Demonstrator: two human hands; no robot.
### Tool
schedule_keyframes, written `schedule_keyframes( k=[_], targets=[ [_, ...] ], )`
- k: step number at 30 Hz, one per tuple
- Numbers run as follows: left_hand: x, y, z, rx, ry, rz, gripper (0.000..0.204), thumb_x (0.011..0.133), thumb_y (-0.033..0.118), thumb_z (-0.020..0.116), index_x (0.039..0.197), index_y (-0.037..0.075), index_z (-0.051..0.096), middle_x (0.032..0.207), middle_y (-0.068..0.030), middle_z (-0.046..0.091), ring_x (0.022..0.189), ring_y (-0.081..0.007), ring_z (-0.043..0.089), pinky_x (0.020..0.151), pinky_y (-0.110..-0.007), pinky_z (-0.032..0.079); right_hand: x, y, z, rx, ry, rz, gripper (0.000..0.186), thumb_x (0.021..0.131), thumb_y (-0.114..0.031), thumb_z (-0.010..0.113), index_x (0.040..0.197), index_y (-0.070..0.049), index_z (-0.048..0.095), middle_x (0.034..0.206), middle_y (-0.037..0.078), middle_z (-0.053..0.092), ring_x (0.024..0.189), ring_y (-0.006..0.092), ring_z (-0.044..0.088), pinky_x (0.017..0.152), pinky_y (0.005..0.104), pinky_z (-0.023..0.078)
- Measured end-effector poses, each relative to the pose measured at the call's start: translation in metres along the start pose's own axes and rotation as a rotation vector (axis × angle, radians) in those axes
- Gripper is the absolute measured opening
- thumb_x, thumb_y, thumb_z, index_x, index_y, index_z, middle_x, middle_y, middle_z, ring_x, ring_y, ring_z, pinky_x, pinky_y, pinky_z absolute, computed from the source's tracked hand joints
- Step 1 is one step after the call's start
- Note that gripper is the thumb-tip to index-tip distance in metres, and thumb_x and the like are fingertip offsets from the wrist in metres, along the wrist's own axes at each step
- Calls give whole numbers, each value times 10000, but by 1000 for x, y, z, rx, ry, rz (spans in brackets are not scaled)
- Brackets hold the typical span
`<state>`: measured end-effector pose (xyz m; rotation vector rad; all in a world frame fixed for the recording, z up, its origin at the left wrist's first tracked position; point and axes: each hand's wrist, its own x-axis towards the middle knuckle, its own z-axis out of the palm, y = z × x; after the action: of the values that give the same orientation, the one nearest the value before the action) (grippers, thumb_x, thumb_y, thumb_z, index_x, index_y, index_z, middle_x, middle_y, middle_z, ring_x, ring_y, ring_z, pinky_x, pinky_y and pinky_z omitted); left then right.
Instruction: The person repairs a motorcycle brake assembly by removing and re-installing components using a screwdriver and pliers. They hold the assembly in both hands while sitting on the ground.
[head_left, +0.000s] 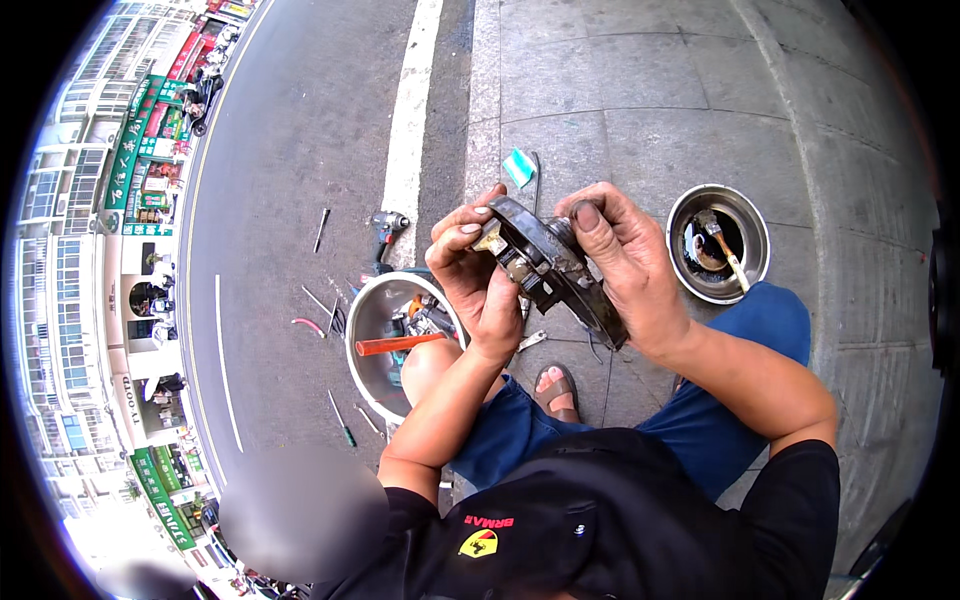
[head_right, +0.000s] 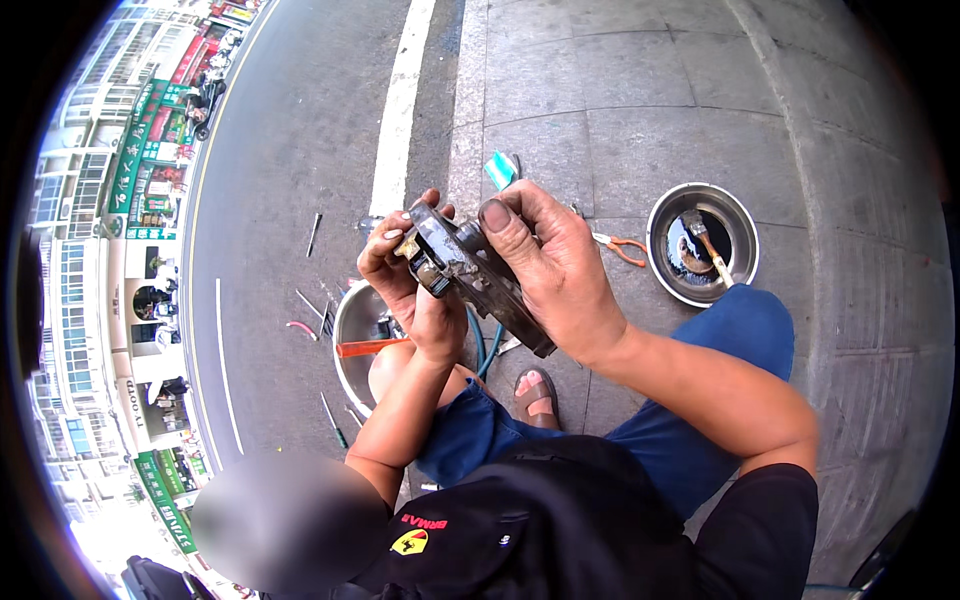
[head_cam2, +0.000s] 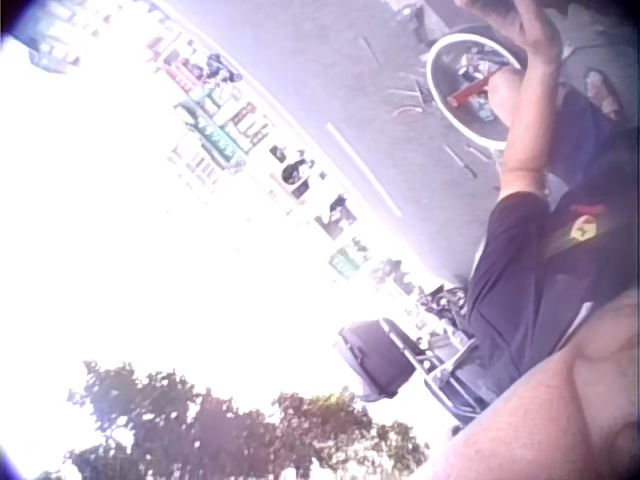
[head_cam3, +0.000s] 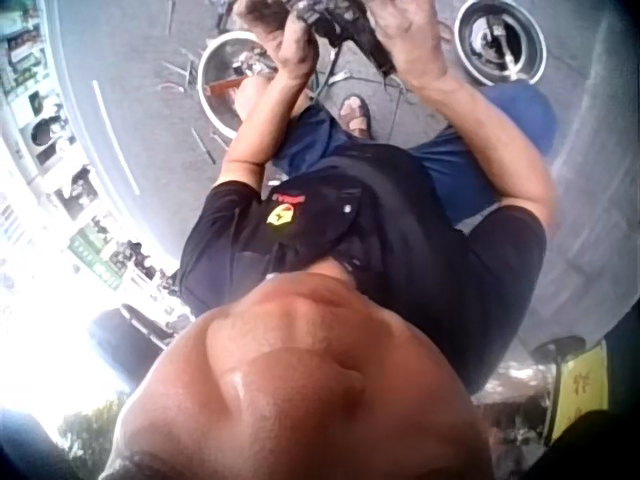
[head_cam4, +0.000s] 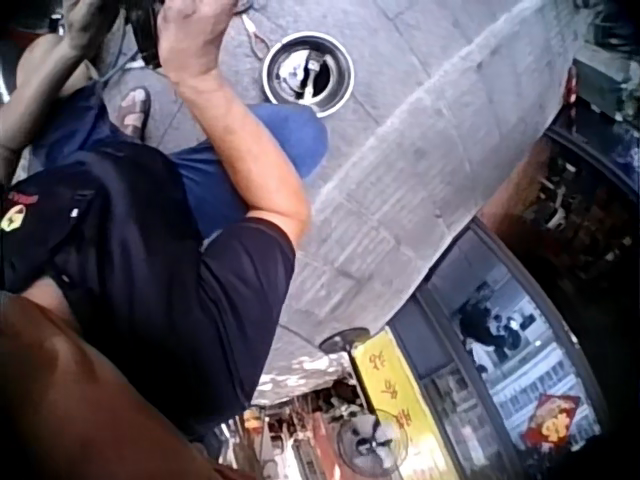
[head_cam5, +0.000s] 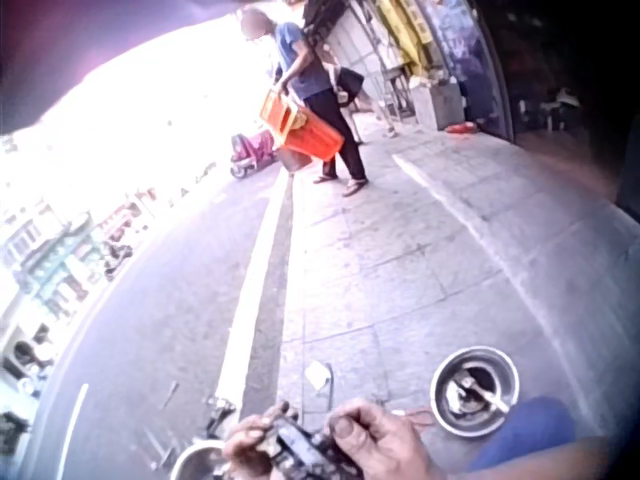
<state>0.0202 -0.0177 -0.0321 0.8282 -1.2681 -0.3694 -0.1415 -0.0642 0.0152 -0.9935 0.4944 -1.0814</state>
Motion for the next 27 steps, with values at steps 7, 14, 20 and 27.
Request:
schedule_keyframes(
  k=[7, 14, 20, 27],
  targets=[
    [12, 16, 8, 145, -45, 13, 464, 830, 6, 574, 1275, 56, 453, 1274, -154, 486, 1264, -342, 507, 1122, -534, 389, 3, 15, -18, 252, -73, 196, 262, 1073, -281, 517, 1129, -46, 618, 1029, 68, 684, 946, 123, 669, 826, 270, 558],
    [22, 37, 10, 467, -68, -221, 414, 789, 31, 722, 1188, -15, 622, 1155, -170, 607, 1072, -291, 624, 948, -363, 501, 16, 45, -51, 844, -137, 601, 388, 1048, -239, 457, 1287, 40, 582, 1241, 178, 675, 1069, 261, 699, 937, 409, 593],
    [29, 43, -1, 490, -235, -192, 601, 765, 196, 808, 1285, -37, 617, 1213, -199, 618, 1143, -324, 631, 985, -393, 504, 20, 47, -48, 778, -144, 669, 441, 1047, -281, 455, 1355, 20, 552, 1287, 194, 650, 1140, 280, 672, 999, 437, 566],
    [27, 40, -22, 346, -350, -237, 1112, 648, 402, 904, 1527, -8, 359, 1384, -212, 555, 1285, -335, 559, 1102, -432, 415, 27, 45, -35, 679, -272, 614, 499, 1053, -290, 463, 1448, 14, 454, 1440, 177, 540, 1275, 268, 587, 1066, 427, 518]
  ],
)
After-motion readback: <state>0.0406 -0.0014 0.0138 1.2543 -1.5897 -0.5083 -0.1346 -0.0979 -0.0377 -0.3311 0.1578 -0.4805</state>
